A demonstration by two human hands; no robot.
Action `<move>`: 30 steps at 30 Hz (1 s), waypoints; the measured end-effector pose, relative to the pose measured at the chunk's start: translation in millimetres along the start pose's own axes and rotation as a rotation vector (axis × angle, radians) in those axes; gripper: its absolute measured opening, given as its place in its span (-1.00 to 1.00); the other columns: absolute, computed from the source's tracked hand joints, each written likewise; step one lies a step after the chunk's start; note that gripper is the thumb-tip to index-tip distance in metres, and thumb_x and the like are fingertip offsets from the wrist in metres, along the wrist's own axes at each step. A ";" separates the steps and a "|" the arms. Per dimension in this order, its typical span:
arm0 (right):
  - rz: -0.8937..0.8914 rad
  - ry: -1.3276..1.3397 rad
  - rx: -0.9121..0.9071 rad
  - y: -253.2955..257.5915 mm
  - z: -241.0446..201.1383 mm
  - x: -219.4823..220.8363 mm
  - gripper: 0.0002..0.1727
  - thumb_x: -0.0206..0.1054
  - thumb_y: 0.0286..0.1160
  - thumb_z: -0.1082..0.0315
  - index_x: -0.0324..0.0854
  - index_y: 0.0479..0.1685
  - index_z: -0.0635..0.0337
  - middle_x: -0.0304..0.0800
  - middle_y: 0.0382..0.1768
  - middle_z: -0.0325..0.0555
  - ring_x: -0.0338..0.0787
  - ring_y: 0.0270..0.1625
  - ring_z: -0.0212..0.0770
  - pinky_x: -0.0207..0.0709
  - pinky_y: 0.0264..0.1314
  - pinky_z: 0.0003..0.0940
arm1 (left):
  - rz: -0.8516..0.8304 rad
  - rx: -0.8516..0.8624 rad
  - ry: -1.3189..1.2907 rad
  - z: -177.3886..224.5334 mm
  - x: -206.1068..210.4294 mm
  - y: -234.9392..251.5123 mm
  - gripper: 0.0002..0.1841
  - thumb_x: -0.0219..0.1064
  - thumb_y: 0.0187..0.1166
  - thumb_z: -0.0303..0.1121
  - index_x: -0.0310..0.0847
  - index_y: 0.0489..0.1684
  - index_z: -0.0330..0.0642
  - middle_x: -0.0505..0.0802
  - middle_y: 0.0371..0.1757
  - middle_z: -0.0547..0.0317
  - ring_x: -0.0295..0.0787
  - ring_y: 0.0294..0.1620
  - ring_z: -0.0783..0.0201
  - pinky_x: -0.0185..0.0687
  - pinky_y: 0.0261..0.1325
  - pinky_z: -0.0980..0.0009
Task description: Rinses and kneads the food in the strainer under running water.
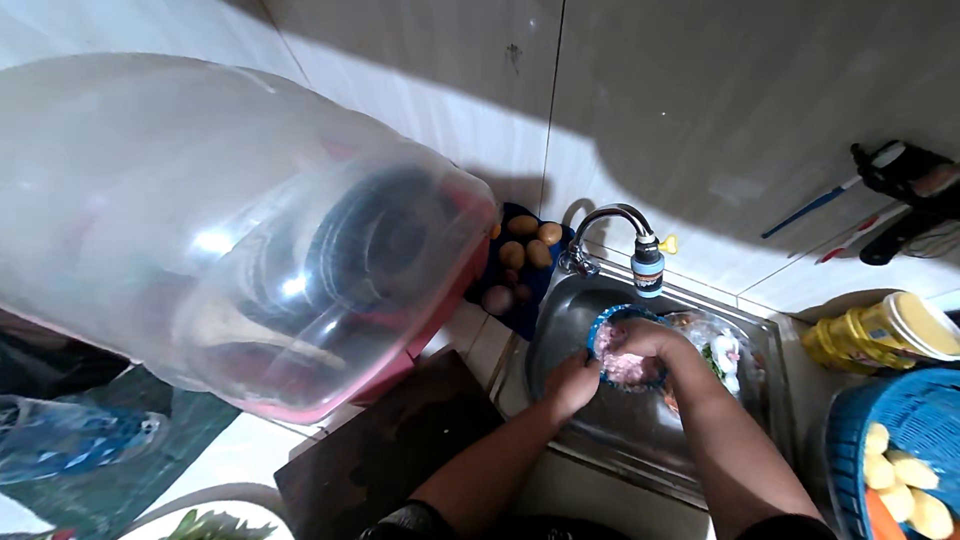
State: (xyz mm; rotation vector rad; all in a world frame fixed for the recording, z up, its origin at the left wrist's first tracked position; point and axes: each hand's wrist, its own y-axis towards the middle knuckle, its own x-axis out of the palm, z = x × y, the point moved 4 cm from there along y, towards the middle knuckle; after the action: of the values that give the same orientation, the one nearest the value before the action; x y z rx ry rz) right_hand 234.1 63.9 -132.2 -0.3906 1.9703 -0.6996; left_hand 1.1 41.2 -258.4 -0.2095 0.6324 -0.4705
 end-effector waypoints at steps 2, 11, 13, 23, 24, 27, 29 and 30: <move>-0.030 -0.081 -0.042 -12.8 -11.8 -16.0 -0.32 0.64 0.10 -0.13 0.68 0.27 -0.03 0.83 0.14 0.03 0.79 0.22 0.14 0.58 0.30 0.41 | -0.002 -0.011 -0.004 2.0 -2.3 -2.0 -0.57 -0.05 0.67 0.27 0.66 0.24 0.50 0.91 0.01 0.45 0.86 0.08 0.31 0.81 0.09 -0.07; 0.080 -0.200 0.066 23.9 10.8 -9.7 -0.54 0.24 0.49 -0.12 0.72 0.28 -0.23 0.82 0.25 -0.03 0.75 0.35 0.13 0.52 0.37 0.43 | 0.019 -0.033 0.052 5.9 3.2 -4.2 -0.46 -0.15 0.65 0.41 0.70 0.18 0.51 0.91 0.02 0.49 0.85 0.08 0.31 0.79 0.12 -0.09; 0.142 -0.068 0.059 26.7 13.8 3.1 -0.46 0.06 0.61 -0.30 0.73 0.28 -0.27 0.83 0.27 -0.13 0.75 0.40 0.04 0.50 0.46 0.37 | 0.037 -0.029 0.061 5.8 3.6 -1.7 -0.43 -0.21 0.66 0.42 0.72 0.11 0.52 0.92 -0.03 0.51 0.86 0.04 0.33 0.80 0.08 -0.08; 0.163 0.279 0.047 35.2 20.3 55.7 -0.34 0.29 0.33 -0.47 0.72 0.28 -0.30 0.87 0.19 -0.24 0.81 0.29 -0.15 0.62 0.43 0.18 | 0.037 -0.023 0.171 1.3 5.6 4.7 -0.42 -0.21 0.62 0.46 0.70 0.04 0.48 0.91 -0.14 0.47 0.87 -0.06 0.28 0.80 -0.04 -0.12; 0.160 0.279 0.040 37.9 21.8 59.8 -0.34 0.29 0.32 -0.47 0.71 0.29 -0.30 0.87 0.19 -0.24 0.82 0.28 -0.15 0.63 0.42 0.18 | 0.043 -0.031 0.169 -0.7 6.3 5.9 -0.42 -0.22 0.61 0.47 0.69 0.05 0.50 0.91 -0.13 0.48 0.87 -0.06 0.29 0.80 -0.04 -0.13; 0.098 0.271 0.031 33.7 14.2 64.6 -0.37 0.35 0.33 -0.37 0.71 0.29 -0.23 0.87 0.17 -0.17 0.84 0.23 -0.09 0.64 0.36 0.23 | 0.041 -0.043 0.120 -6.5 8.6 9.8 -0.43 -0.20 0.61 0.47 0.69 0.09 0.54 0.91 -0.09 0.49 0.87 -0.02 0.30 0.81 0.00 -0.13; 0.013 0.241 0.027 14.0 -0.2 58.9 -0.38 0.38 0.36 -0.32 0.70 0.30 -0.17 0.87 0.16 -0.11 0.85 0.19 -0.04 0.67 0.31 0.24 | 0.037 -0.052 0.085 -5.7 6.8 9.2 -0.43 -0.18 0.61 0.46 0.70 0.12 0.51 0.92 -0.05 0.47 0.87 0.01 0.28 0.81 0.05 -0.13; -0.025 0.201 0.017 5.8 -6.0 55.6 -0.39 0.39 0.37 -0.30 0.71 0.28 -0.13 0.88 0.12 -0.08 0.87 0.14 -0.02 0.69 0.25 0.26 | 0.044 -0.053 0.085 -5.9 6.0 9.8 -0.42 -0.17 0.61 0.46 0.71 0.11 0.48 0.92 -0.06 0.46 0.87 0.02 0.28 0.81 0.06 -0.12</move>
State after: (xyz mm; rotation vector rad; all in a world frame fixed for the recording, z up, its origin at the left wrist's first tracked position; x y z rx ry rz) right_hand 202.4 40.4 -172.3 -0.3467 2.1500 -0.7966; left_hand 5.3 46.7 -269.4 -0.2259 0.7314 -0.4227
